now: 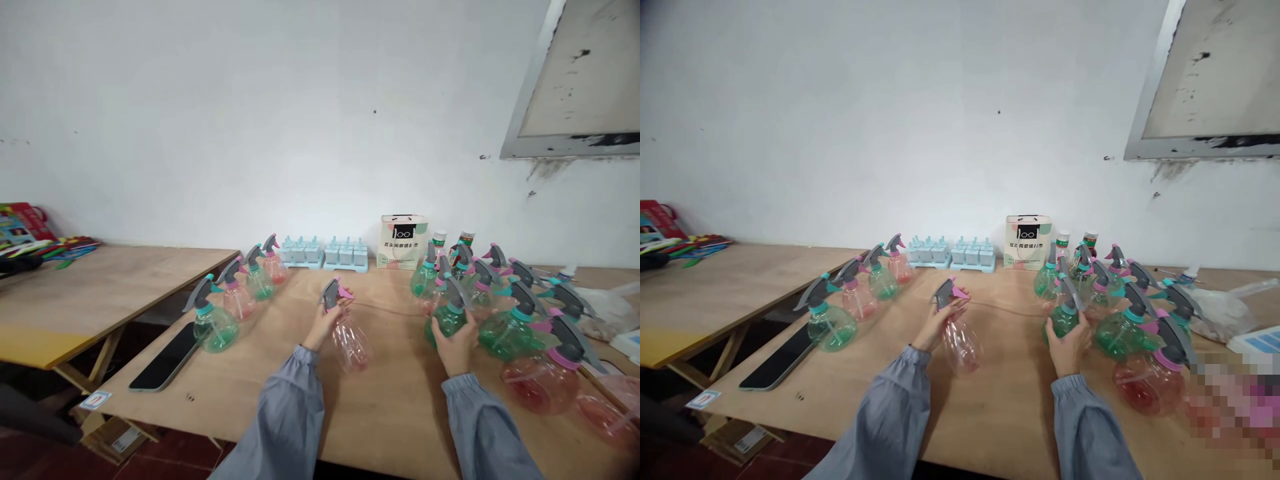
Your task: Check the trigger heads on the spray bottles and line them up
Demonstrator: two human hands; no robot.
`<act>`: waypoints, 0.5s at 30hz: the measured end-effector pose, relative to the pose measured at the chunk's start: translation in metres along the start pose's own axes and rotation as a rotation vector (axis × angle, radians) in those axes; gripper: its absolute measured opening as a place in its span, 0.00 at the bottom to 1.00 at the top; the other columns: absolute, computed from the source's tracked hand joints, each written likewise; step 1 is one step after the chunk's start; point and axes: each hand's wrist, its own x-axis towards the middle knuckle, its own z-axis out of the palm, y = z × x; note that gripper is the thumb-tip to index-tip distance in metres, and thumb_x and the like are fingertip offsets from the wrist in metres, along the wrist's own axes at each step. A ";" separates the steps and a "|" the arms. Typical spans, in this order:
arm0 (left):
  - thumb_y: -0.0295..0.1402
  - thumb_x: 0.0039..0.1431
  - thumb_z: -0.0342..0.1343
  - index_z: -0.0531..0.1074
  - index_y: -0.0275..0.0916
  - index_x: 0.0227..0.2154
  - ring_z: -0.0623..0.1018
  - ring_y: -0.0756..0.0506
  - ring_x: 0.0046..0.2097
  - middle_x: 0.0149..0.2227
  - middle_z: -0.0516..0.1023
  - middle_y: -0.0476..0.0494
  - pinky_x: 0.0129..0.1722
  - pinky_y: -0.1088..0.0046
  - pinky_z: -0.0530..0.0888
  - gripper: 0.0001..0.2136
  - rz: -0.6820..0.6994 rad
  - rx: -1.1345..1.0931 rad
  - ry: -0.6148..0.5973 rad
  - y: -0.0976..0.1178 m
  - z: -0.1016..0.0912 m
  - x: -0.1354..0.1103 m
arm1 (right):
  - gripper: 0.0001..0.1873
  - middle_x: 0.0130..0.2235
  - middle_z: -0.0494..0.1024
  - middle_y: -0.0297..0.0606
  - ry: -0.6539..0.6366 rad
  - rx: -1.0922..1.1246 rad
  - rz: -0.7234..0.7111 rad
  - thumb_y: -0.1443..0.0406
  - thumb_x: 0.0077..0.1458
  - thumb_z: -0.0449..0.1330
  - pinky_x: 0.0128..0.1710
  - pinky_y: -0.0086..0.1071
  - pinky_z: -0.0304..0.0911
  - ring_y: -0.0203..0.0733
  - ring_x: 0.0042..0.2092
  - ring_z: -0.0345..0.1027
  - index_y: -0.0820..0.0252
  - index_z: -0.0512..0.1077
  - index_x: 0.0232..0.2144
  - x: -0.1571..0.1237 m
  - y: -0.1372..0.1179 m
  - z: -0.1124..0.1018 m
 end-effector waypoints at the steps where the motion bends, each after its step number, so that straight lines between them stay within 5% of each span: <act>1: 0.36 0.43 0.63 0.73 0.38 0.48 0.76 0.38 0.55 0.48 0.79 0.37 0.57 0.61 0.68 0.25 -0.049 -0.079 -0.049 0.005 -0.003 0.001 | 0.42 0.52 0.68 0.59 -0.042 0.034 -0.023 0.45 0.50 0.61 0.55 0.61 0.56 0.65 0.55 0.62 0.68 0.61 0.58 -0.005 -0.004 0.001; 6: 0.33 0.41 0.59 0.74 0.36 0.46 0.77 0.36 0.53 0.46 0.81 0.37 0.54 0.60 0.69 0.24 -0.146 -0.169 -0.211 0.022 -0.010 0.006 | 0.38 0.52 0.68 0.53 -0.234 0.170 -0.124 0.48 0.54 0.60 0.55 0.55 0.58 0.58 0.54 0.63 0.64 0.58 0.59 -0.028 -0.027 0.008; 12: 0.29 0.35 0.56 0.75 0.36 0.27 0.72 0.50 0.31 0.29 0.76 0.46 0.34 0.74 0.69 0.11 -0.260 0.034 -0.112 0.024 -0.012 0.013 | 0.36 0.51 0.68 0.51 -0.295 0.227 -0.128 0.48 0.55 0.60 0.55 0.54 0.59 0.55 0.53 0.63 0.62 0.59 0.58 -0.038 -0.035 0.011; 15: 0.30 0.33 0.58 0.76 0.35 0.28 0.67 0.52 0.28 0.31 0.77 0.45 0.29 0.77 0.65 0.14 -0.271 0.040 -0.188 0.027 -0.007 0.011 | 0.35 0.52 0.68 0.52 -0.304 0.237 -0.138 0.48 0.55 0.60 0.54 0.54 0.60 0.56 0.53 0.63 0.63 0.59 0.57 -0.039 -0.036 0.010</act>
